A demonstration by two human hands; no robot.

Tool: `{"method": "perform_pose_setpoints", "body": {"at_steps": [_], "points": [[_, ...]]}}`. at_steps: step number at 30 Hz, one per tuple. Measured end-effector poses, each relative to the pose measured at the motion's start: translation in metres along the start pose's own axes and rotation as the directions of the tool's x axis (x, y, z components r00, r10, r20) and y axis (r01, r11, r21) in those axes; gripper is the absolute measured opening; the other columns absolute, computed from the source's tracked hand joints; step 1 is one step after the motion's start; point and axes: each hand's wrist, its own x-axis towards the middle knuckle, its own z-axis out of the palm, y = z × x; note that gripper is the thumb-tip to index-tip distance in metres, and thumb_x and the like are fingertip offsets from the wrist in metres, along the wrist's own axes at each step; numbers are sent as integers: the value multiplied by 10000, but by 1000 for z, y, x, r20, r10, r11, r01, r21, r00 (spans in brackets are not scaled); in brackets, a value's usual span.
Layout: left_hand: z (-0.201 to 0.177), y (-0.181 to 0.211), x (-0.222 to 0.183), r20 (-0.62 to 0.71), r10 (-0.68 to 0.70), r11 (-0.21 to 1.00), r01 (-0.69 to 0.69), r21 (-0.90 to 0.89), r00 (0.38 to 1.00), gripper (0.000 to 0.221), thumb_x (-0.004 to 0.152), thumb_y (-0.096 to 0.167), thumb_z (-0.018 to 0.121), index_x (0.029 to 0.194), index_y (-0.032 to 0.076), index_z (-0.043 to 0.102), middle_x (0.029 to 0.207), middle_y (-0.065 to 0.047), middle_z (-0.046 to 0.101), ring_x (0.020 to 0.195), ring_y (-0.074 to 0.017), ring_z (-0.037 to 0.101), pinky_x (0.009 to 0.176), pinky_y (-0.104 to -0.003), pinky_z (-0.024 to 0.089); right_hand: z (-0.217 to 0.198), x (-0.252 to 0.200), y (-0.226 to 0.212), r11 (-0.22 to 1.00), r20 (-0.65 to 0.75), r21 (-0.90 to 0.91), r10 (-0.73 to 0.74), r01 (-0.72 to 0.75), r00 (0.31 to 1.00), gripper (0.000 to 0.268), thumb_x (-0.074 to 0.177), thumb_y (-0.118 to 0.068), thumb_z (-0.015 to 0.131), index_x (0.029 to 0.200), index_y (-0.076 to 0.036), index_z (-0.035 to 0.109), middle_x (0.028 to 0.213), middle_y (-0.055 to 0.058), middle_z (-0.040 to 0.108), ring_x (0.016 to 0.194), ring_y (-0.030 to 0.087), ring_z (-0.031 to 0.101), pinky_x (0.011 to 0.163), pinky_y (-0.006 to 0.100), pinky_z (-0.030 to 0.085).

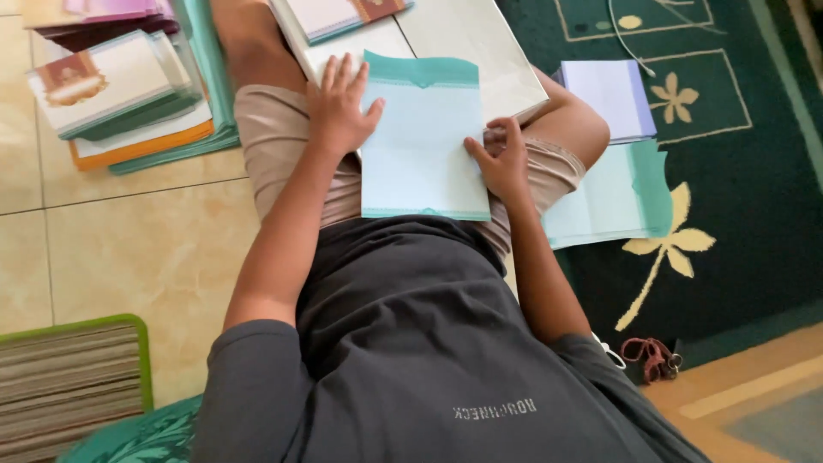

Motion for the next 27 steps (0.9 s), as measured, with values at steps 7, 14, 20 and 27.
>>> {"method": "perform_pose_setpoints", "body": {"at_steps": [7, 14, 20, 27], "points": [[22, -9, -3, -196, 45, 991, -68, -113, 980, 633, 1088, 527, 358, 1492, 84, 561, 1613, -153, 387, 1501, -347, 251, 1117, -538, 325, -98, 11, 38, 991, 90, 81, 95, -103, 991, 328, 947, -1, 710, 1252, -108, 655, 1112, 57, 581, 798, 111, 580, 760, 238, 515], [21, -11, -3, -210, 47, 990, -73, -117, 977, 618, 1090, 522, 344, 1467, 102, 595, 1597, -156, 411, 1494, -342, 259, 1105, -542, 331, -256, -46, 116, 859, -502, -132, 372, -495, 780, 411, 840, -153, 823, 1228, -124, 691, 1024, 66, 674, 819, 149, 648, 654, 263, 583], [15, -8, -4, -179, 48, 991, -70, -116, 983, 632, 1098, 524, 309, 1482, 105, 583, 1606, -153, 392, 1494, -343, 241, 1133, -552, 299, -267, -111, 200, 623, -461, 14, 698, -782, 548, 413, 814, -100, 869, 1144, -44, 627, 975, 139, 698, 762, 222, 707, 648, 308, 635], [17, -9, -5, -256, 89, 987, -120, -107, 963, 577, 1116, 477, 387, 1445, 69, 630, 1571, -178, 433, 1466, -368, 283, 1105, -542, 349, -285, -108, 222, 464, -534, 111, 774, -879, 341, 468, 745, -91, 928, 988, -37, 531, 856, 125, 677, 692, 296, 748, 608, 331, 662]]}}
